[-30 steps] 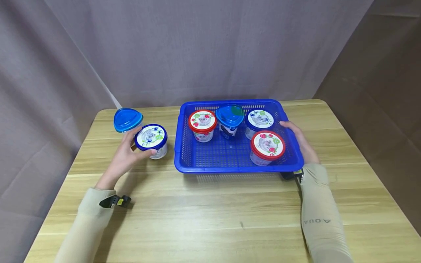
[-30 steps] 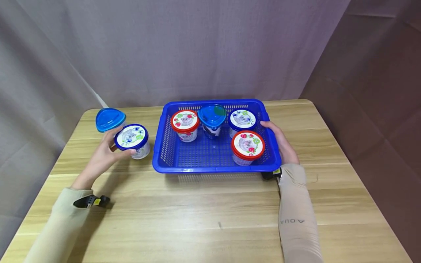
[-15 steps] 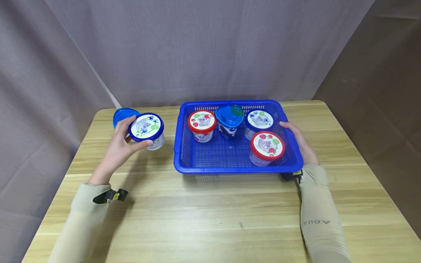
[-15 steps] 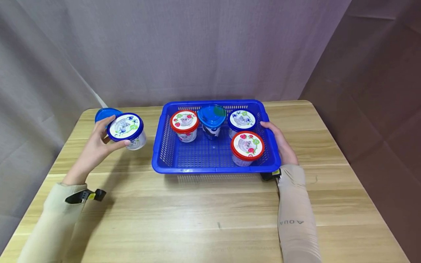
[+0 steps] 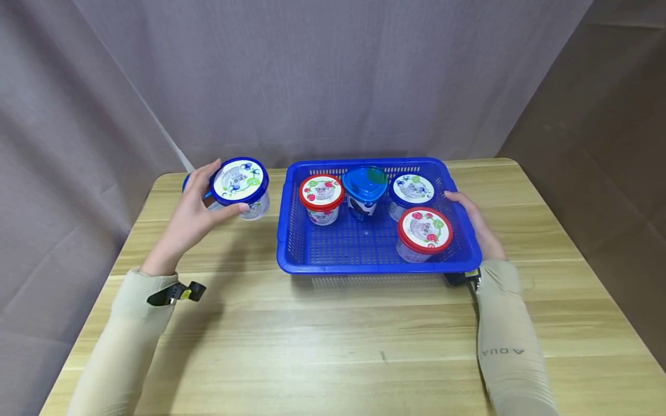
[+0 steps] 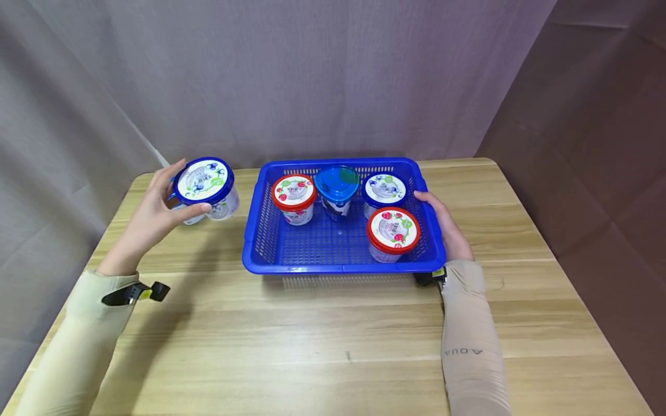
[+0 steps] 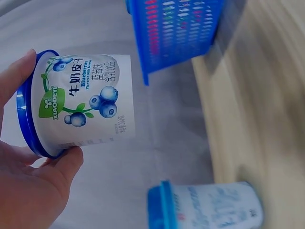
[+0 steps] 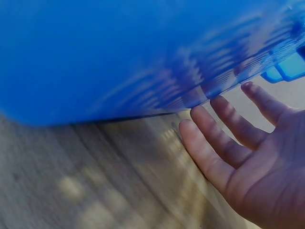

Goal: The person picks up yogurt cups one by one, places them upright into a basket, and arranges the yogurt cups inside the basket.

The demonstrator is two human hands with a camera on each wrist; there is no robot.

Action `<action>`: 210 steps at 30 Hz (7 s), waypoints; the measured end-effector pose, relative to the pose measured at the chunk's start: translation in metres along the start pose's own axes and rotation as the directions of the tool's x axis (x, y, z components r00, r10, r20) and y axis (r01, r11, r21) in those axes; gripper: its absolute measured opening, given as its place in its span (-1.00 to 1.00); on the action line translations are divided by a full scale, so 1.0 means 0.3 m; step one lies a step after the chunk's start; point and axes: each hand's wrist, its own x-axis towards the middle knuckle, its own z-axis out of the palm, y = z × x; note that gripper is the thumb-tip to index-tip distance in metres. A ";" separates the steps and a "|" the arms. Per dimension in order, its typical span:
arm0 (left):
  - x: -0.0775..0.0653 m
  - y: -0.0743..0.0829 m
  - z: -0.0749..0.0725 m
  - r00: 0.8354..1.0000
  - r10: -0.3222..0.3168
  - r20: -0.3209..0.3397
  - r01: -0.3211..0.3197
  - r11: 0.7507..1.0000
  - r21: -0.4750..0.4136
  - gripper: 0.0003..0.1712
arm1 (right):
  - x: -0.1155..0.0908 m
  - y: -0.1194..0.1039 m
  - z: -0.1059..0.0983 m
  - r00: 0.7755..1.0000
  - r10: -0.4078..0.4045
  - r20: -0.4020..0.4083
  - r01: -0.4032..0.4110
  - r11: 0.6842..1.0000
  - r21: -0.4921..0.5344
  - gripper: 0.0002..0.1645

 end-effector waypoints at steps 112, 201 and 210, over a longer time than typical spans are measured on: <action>0.168 0.359 0.537 0.597 -0.264 0.758 -0.440 0.682 0.584 0.24 | 0.002 0.003 -0.002 0.999 -0.010 0.039 0.010 1.000 0.007 -0.19; 0.048 0.029 -0.120 0.993 -0.122 -0.005 0.117 0.944 0.310 0.10 | 0.026 -0.024 -0.071 0.999 0.018 -0.038 -0.021 0.997 -0.080 -0.46; 0.031 -0.147 -0.132 0.987 -0.148 -0.068 0.161 0.945 0.286 0.01 | 0.019 -0.052 -0.075 0.994 -0.058 -0.098 0.026 0.954 -0.298 -0.61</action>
